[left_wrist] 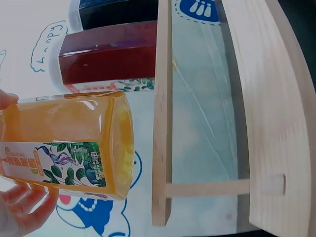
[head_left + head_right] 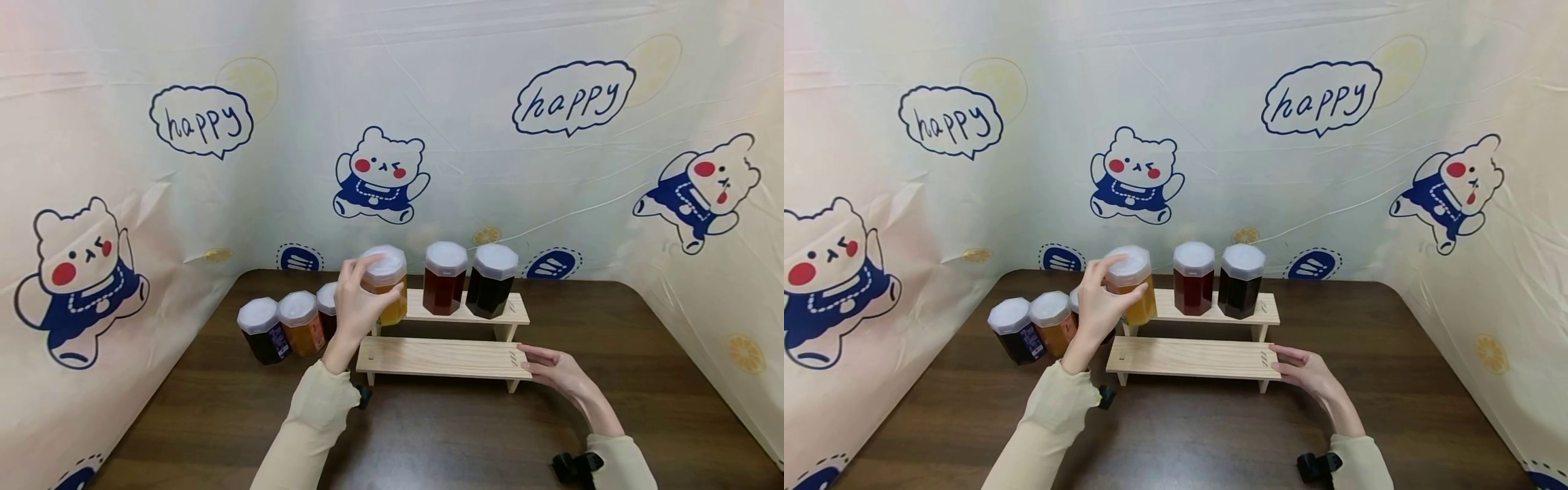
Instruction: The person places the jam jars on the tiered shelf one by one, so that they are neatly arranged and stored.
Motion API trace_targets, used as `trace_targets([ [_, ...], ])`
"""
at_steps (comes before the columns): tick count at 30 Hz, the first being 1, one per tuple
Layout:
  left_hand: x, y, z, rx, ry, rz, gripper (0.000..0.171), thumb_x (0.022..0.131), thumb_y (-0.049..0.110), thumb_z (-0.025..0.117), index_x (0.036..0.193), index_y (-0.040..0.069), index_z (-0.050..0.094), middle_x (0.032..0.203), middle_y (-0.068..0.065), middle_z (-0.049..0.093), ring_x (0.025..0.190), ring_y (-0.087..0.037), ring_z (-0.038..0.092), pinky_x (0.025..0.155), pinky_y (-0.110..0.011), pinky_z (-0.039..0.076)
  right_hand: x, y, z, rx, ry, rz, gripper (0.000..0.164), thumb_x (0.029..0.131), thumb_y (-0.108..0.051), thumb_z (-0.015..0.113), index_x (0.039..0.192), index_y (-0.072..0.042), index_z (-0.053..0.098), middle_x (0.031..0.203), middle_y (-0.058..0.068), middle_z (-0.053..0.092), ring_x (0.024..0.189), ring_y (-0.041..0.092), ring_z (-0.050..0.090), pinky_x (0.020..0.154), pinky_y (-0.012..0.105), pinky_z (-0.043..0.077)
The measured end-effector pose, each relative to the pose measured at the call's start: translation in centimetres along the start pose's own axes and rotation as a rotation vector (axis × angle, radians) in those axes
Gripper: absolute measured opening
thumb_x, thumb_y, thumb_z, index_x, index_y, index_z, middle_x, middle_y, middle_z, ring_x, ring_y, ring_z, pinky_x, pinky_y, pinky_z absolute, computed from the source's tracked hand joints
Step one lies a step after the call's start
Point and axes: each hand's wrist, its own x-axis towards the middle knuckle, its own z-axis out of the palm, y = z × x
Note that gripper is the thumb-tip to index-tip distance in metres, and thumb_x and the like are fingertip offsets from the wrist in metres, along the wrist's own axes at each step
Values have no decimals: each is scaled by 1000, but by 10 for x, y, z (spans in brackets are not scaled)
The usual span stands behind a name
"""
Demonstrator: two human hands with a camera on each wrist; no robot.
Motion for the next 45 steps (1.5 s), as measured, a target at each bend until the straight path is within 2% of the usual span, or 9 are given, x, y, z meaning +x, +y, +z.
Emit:
trace_targets([
  [8,6,3,13,13,-5,-8,47,62,20,78,105,13,61,96,-11,50,89,-23,50,66,-33,47,0,1,-1,5,-2,-2,60,83,-14,61,130,10,34,129,22,42,94,6,57,78,28,47],
  [16,10,-4,25,23,-19,-10,48,62,23,79,105,14,60,98,-11,51,91,-24,51,70,-36,46,0,-1,0,13,1,2,60,83,-13,62,130,11,33,129,22,41,93,6,57,78,28,47],
  [23,12,-9,32,36,-37,-41,47,63,23,78,106,15,60,98,-11,51,90,-25,52,72,-39,46,-1,-3,1,8,3,5,61,82,-13,62,130,11,33,130,25,40,93,6,57,78,27,48],
  [35,13,-11,38,44,-49,-41,47,63,25,78,106,16,60,97,-11,51,90,-25,53,71,-40,47,0,-1,1,12,-4,-2,60,83,-13,61,130,12,33,128,24,42,93,6,57,78,28,47],
  [45,15,-14,38,46,-112,-36,53,64,30,78,111,17,57,102,-11,49,92,-24,50,72,-37,47,0,0,0,5,-7,-2,60,83,-13,61,131,10,33,129,23,42,94,6,57,79,28,47],
])
